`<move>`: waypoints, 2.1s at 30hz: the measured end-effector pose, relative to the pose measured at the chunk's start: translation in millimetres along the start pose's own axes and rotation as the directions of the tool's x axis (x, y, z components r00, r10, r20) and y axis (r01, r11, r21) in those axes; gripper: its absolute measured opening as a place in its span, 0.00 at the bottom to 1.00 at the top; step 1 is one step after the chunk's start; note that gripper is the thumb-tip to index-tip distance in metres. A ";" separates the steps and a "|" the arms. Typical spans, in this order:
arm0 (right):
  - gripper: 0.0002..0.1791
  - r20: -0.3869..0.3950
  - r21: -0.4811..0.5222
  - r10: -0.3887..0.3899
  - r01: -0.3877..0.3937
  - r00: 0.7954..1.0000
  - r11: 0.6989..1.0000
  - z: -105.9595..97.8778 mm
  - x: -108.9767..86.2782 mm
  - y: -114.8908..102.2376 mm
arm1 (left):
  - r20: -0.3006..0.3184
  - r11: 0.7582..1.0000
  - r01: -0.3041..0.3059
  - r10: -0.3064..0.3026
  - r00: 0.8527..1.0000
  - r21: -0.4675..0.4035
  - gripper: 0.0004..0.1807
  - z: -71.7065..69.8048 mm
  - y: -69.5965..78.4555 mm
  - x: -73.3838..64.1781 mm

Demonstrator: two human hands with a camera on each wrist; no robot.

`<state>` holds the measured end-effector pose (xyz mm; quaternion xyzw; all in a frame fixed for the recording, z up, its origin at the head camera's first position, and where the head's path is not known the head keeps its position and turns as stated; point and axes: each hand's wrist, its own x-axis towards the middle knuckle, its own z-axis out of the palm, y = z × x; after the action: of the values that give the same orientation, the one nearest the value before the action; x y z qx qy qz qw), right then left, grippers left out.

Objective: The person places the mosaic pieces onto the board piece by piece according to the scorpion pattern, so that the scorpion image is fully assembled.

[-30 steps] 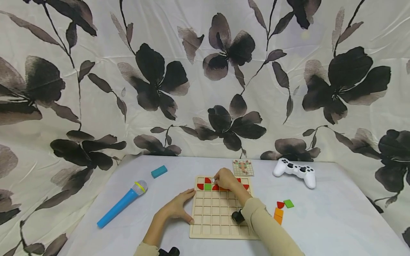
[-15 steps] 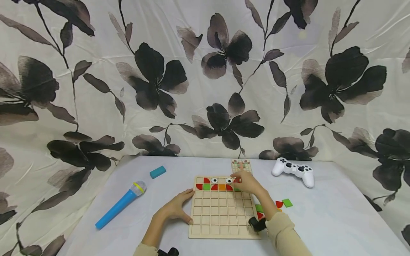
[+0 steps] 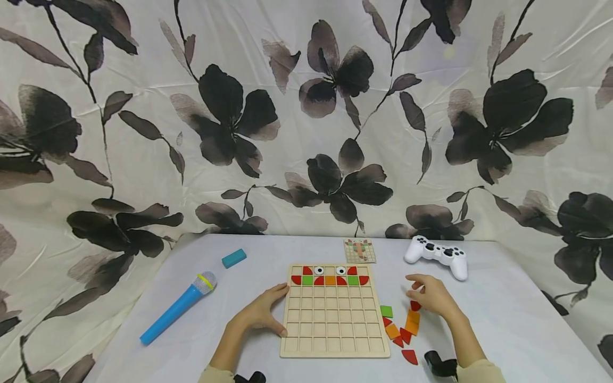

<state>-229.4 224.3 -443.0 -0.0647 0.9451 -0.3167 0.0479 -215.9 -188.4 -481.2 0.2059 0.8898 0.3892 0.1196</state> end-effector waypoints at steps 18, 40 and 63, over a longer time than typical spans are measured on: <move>0.18 0.040 -0.125 0.054 -0.049 0.998 0.991 -0.3 -12.5 41.9 | 0.003 1.000 0.010 -0.011 1.000 0.011 0.58 -0.6 1.8 -0.1; 0.17 0.020 -0.095 0.095 -0.093 0.995 0.991 0.5 -12.8 39.9 | 0.005 1.000 0.031 -0.031 1.000 0.005 0.58 1.0 -4.5 4.3; 0.14 0.079 -0.084 -0.003 0.009 0.997 0.996 14.4 -9.3 19.6 | 0.006 1.000 0.029 -0.029 1.000 0.000 0.58 0.7 -5.4 4.1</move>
<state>-220.1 232.7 -465.8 -0.0820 0.9548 -0.2740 0.0812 -220.8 -189.4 -485.8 0.1940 0.8923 0.3869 0.1281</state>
